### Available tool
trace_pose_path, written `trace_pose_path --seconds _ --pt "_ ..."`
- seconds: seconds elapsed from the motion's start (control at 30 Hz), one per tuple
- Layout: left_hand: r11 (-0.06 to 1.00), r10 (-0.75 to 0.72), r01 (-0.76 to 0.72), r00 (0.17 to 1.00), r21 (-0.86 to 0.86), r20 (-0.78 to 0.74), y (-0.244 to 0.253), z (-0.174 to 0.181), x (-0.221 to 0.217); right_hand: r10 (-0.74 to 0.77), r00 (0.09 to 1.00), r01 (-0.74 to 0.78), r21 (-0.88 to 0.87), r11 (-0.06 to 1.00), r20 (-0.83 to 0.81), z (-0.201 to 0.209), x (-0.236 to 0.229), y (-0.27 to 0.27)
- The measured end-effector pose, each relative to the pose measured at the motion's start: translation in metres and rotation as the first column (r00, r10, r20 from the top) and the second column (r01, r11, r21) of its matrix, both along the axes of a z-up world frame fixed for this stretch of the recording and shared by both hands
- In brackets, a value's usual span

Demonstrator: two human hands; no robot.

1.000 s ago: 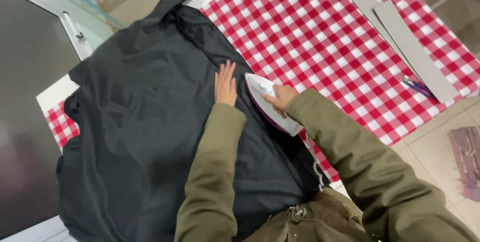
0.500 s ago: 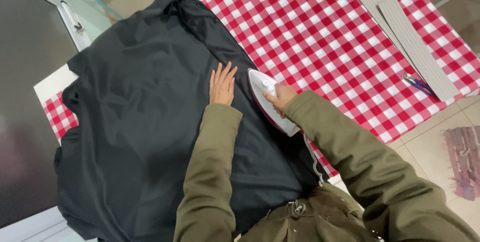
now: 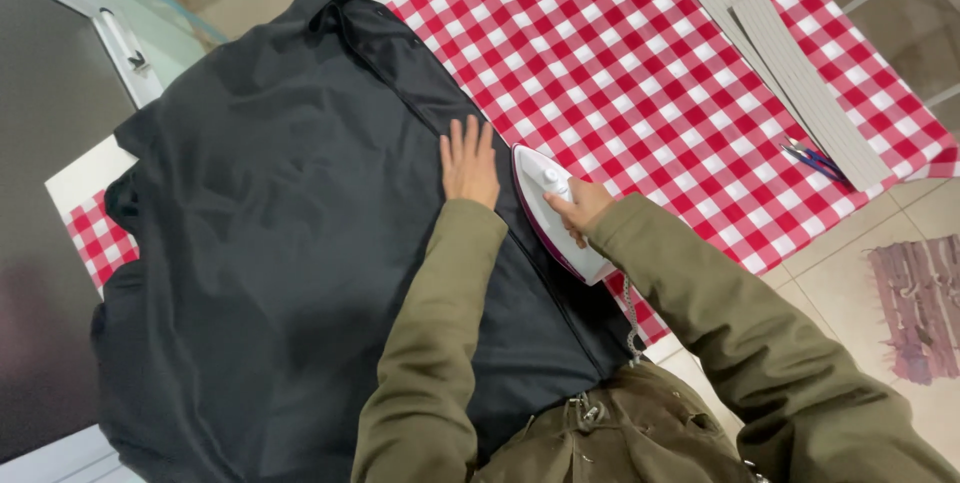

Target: Ironing a piece of black fabric on a checkered table.

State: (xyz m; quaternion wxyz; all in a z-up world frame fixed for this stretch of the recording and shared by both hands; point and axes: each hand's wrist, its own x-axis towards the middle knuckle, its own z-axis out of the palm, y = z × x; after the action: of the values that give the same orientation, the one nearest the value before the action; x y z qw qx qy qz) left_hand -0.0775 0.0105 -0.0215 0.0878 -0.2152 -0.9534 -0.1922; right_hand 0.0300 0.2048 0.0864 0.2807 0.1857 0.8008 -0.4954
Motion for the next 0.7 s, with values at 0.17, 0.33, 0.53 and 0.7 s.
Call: trace_pose_path --seconds 0.17,0.33,0.53,0.7 --pt "1.000 -0.014 0.014 1.000 -0.028 -0.008 0.009 0.002 0.007 0.013 1.000 -0.012 0.029 1.000 -0.009 0.007 0.012 -0.002" --pt "0.998 -0.041 0.041 0.999 -0.042 -0.006 0.002 0.000 0.003 0.040 0.999 -0.039 0.068 0.997 -0.020 0.007 0.028 -0.002" --pt "0.998 -0.043 0.043 0.999 -0.056 -0.001 0.000 -0.004 0.000 0.005 1.000 -0.005 0.076 0.997 0.011 0.010 0.036 0.032" --pt "0.996 -0.082 0.081 0.997 -0.046 -0.009 -0.004 -0.007 -0.004 0.032 0.999 -0.025 0.233 0.972 -0.029 0.033 0.065 0.070"
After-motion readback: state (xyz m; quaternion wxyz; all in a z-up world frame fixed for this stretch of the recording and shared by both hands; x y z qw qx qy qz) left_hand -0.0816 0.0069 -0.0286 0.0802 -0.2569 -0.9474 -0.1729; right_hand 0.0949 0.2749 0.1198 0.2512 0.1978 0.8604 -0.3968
